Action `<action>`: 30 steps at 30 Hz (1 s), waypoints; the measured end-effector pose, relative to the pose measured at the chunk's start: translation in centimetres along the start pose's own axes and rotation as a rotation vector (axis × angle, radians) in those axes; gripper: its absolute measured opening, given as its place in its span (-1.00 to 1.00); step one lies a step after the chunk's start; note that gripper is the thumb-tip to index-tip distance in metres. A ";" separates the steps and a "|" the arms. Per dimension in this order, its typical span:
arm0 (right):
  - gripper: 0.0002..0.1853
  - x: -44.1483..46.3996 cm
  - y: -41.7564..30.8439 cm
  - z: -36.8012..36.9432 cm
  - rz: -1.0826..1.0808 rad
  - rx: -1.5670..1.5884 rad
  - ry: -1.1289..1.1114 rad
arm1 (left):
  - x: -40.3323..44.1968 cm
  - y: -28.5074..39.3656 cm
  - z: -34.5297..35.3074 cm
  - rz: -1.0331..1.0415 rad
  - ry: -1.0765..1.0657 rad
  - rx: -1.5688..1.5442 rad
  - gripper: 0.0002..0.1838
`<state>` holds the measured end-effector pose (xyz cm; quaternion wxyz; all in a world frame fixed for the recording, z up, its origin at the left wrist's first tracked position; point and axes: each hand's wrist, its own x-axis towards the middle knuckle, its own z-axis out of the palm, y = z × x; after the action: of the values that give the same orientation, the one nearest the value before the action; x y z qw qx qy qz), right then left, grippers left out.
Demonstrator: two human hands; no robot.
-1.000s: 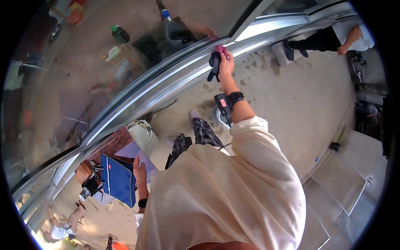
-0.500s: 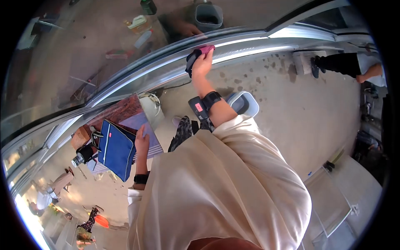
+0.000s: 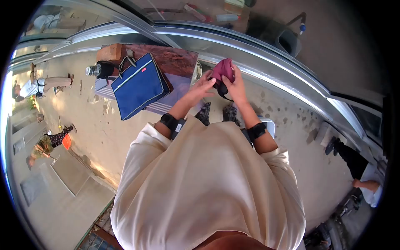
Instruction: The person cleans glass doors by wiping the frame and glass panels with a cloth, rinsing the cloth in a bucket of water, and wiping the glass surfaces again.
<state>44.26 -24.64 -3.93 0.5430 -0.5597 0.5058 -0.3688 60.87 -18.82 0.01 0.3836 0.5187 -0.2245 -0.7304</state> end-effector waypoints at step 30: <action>-0.73 0.5 3.3 -4.5 0.522 0.104 -0.059 | 7.1 19.4 -21.2 0.524 0.852 -0.615 -0.60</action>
<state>39.50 -25.84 -6.56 0.6624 -0.3923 0.5972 -0.2252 85.72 -34.66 2.29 0.7407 0.5585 0.0510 -0.3698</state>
